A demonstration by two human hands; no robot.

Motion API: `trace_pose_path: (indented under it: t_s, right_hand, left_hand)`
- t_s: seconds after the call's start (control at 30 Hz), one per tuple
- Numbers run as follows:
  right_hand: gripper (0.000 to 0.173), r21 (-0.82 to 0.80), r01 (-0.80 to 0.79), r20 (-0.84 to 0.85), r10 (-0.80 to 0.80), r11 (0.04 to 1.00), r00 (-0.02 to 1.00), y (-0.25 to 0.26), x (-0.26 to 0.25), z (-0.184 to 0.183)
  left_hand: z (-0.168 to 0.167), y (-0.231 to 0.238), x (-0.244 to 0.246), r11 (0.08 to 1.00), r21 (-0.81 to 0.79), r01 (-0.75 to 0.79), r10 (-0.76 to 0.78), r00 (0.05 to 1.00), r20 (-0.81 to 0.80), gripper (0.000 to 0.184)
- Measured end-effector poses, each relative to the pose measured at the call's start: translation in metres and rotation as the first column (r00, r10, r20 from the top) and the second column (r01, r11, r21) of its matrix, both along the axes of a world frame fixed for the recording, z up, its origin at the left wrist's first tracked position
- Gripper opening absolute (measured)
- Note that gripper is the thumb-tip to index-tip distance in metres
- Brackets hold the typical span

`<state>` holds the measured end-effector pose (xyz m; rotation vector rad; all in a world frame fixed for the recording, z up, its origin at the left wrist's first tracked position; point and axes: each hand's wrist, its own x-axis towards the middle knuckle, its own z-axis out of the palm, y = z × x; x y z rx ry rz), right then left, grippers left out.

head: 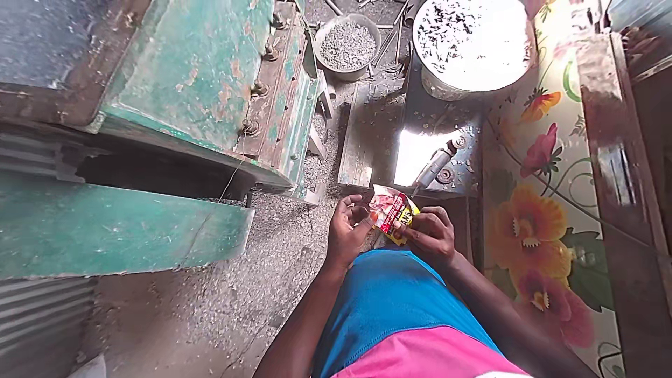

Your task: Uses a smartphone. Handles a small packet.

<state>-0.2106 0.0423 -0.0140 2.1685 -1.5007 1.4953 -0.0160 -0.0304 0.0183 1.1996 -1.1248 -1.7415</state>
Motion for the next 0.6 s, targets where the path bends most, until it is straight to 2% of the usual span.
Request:
trace_pose_path:
  t_s: [0.07, 0.13, 0.23, 0.27, 0.33, 0.4, 0.47, 0.5, 0.53, 0.6]
  right_hand:
    - [0.014, 0.01, -0.003, -0.008, 0.003, 1.0, 1.0, -0.001, -0.002, 0.0]
    - [0.013, 0.021, -0.002, 0.004, 0.002, 1.0, 1.0, -0.003, -0.003, 0.001]
    - [0.011, 0.045, -0.006, 0.093, 0.002, 0.999, 0.996, -0.008, 0.0, 0.002]
    - [0.01, 0.049, -0.007, 0.116, 0.001, 0.999, 0.993, -0.009, 0.002, 0.002]
    - [0.01, 0.04, 0.005, 0.107, -0.009, 0.999, 0.994, -0.012, 0.002, 0.001]
    - [0.011, 0.027, 0.033, 0.064, -0.034, 0.999, 0.997, -0.013, 0.0, -0.001]
    - [0.011, 0.014, 0.044, 0.019, -0.044, 0.999, 0.999, -0.015, -0.002, -0.001]
    - [0.011, 0.008, 0.044, 0.003, -0.044, 0.999, 0.999, -0.015, -0.002, -0.001]
    - [0.01, 0.001, 0.041, -0.014, -0.041, 0.999, 0.999, -0.015, -0.002, -0.001]
    - [0.01, -0.01, 0.028, -0.042, -0.028, 1.0, 0.999, -0.016, -0.002, -0.002]
  left_hand:
    - [-0.003, 0.0, -0.004, 0.999, 0.049, -0.018, 0.02, 0.999, -0.042, 0.042]
    - [-0.005, -0.001, -0.007, 0.989, 0.138, -0.045, 0.066, 0.986, -0.155, 0.034]
    - [-0.006, -0.005, -0.01, 0.913, 0.409, -0.018, 0.21, 0.878, -0.43, 0.027]
    - [-0.009, -0.006, -0.01, 0.89, 0.456, 0.002, 0.24, 0.848, -0.472, 0.025]
    - [-0.011, -0.006, -0.016, 0.926, 0.373, -0.053, 0.202, 0.906, -0.373, 0.017]
    - [-0.018, -0.005, -0.017, 0.985, 0.116, -0.128, 0.15, 0.967, -0.207, 0.013]
    - [-0.024, -0.007, -0.014, 0.988, -0.121, -0.099, 0.088, 0.992, -0.09, 0.02]
    - [-0.024, -0.009, -0.013, 0.98, -0.188, -0.059, 0.055, 0.998, -0.029, 0.025]
    - [-0.024, -0.009, -0.012, 0.975, -0.22, -0.012, 0.02, 0.999, 0.035, 0.028]
    - [-0.021, -0.011, -0.012, 0.983, -0.179, 0.043, -0.02, 0.992, 0.127, 0.024]
